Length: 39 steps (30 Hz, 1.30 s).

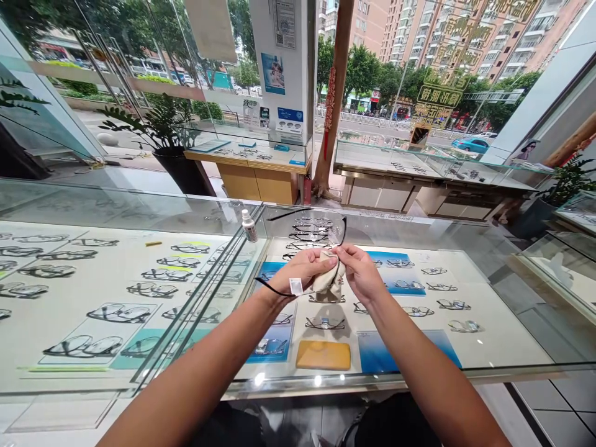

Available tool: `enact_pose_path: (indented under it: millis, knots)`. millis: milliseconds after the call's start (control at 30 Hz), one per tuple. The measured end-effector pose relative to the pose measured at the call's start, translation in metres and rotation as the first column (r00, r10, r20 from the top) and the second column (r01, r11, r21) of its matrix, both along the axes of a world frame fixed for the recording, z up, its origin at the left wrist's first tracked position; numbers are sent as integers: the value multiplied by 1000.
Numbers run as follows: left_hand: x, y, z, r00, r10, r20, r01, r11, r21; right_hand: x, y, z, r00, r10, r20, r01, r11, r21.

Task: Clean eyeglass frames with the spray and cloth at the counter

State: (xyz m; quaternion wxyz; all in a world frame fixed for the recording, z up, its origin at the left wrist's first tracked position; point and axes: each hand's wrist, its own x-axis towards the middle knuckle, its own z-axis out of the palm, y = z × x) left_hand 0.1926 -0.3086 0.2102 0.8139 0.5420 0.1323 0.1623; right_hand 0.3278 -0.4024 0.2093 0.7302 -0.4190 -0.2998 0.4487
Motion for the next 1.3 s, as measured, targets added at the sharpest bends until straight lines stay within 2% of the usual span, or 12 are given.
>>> enact_pose_path:
  millis: [100, 267, 400, 500, 700, 867, 933, 1000, 1167, 1233, 1300]
  knots:
    - [0, 2, -1, 999, -28, 25, 30, 996, -83, -4, -1, 1, 999, 41, -12, -41, 999, 4]
    - [1, 7, -10, 983, -180, 35, 183, 971, -156, -7, -3, 0, 999, 14, -33, -13, 1000, 18]
    - [1, 8, -15, 983, -184, -8, 177, 952, -250, -7, -3, 0, 999, 3, -32, -3, 1000, 9]
    - [0, 8, -12, 984, -180, 0, 174, 950, -261, -7, -2, -1, 999, -21, -24, 21, 1000, 1]
    - [-1, 7, -4, 994, -110, -22, 105, 981, -165, -8, 2, -5, 997, -59, -40, 58, 998, -5]
    - [3, 1, -4, 991, 118, -56, -120, 992, -34, -8, 4, -11, 997, -71, -25, 70, 997, -31]
    - [5, 1, -5, 985, 162, -55, -162, 987, 10, -8, 4, -12, 996, -92, -19, 91, 995, -34]
    - [5, 2, -6, 990, 131, -52, -130, 991, 20, -8, 4, -11, 992, -123, -17, 123, 992, -37]
    - [1, 8, 0, 999, -35, -9, 35, 999, 7, -5, 1, -7, 985, -172, 27, 173, 985, -6]
    - [-1, 10, 4, 999, -40, 6, 39, 999, 34, -4, 1, -7, 982, -179, 56, 179, 984, 5]
    - [-2, 11, 5, 1000, 8, 10, -8, 996, 89, -4, 1, -7, 978, -184, 94, 184, 983, 9]
